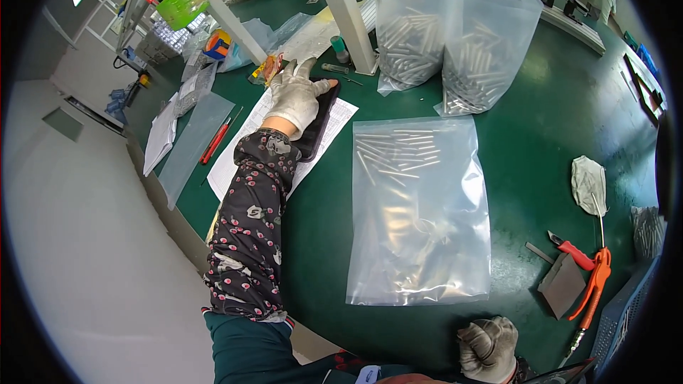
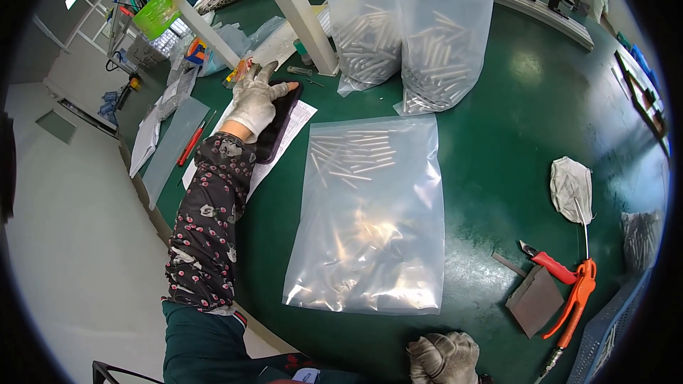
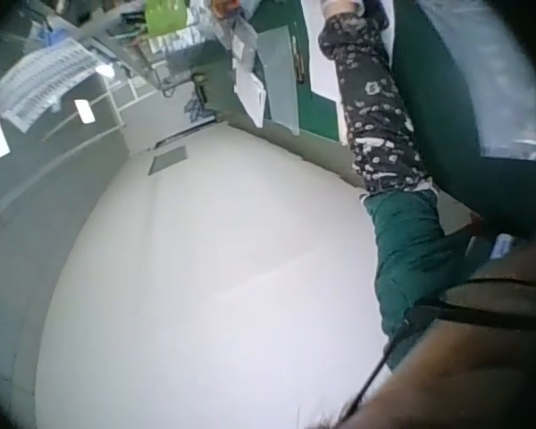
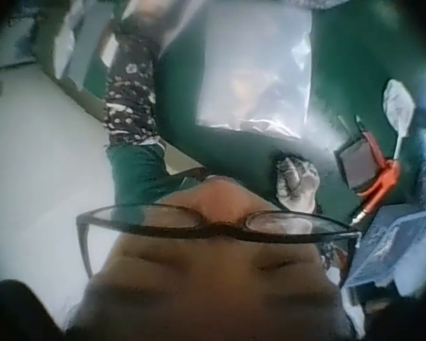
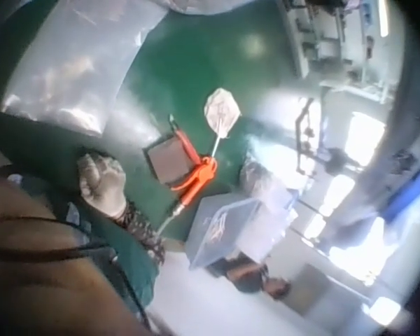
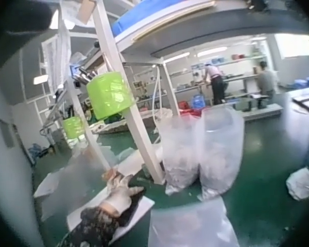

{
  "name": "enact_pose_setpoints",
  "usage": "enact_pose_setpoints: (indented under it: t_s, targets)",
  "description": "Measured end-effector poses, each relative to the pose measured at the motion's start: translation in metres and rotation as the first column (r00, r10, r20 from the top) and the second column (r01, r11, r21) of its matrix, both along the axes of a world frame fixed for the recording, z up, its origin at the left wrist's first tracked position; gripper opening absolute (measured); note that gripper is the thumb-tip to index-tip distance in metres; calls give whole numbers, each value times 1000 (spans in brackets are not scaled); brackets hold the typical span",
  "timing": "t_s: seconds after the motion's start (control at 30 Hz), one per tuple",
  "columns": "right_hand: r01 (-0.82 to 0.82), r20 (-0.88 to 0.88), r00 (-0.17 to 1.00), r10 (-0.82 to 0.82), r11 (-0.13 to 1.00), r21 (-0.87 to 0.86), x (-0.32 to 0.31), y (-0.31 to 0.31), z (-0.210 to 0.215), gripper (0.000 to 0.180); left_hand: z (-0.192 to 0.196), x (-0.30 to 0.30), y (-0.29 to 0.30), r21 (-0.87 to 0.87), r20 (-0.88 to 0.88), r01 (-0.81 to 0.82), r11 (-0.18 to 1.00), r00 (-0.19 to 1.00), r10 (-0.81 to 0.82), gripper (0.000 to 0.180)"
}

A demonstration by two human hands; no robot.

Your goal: The recorder uses an air nozzle and a small metal probe to clean and inspect small cylindrical metal components.

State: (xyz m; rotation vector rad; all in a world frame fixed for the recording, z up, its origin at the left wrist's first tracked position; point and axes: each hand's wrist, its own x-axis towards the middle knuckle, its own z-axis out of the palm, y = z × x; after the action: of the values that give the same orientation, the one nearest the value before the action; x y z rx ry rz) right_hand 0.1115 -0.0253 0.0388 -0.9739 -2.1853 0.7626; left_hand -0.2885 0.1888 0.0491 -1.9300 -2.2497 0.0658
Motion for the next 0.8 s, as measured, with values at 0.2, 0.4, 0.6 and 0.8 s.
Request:
enact_pose_setpoints:
  t_s: [0.2,0.4,0.6,0.8]
  targets:
    - [0,16,1000,0,1000,-20,1,-2,-1,11,-2,-1,0,-6,-20,9,1000,1000,-9,39]
    - [6,32,999,-7,1000,15,1,-2,-2,12,3,-9,1,10,-44,-14,1000,999,14,47]
    - [9,3,1000,-9,1000,-7,0,-1,-4,11,1,-12,2,6,-37,-25,1000,999,26,44]
    - [12,23,1000,-12,1000,9,1,1,3,11,1,-12,5,17,-29,-20,1000,999,20,43]
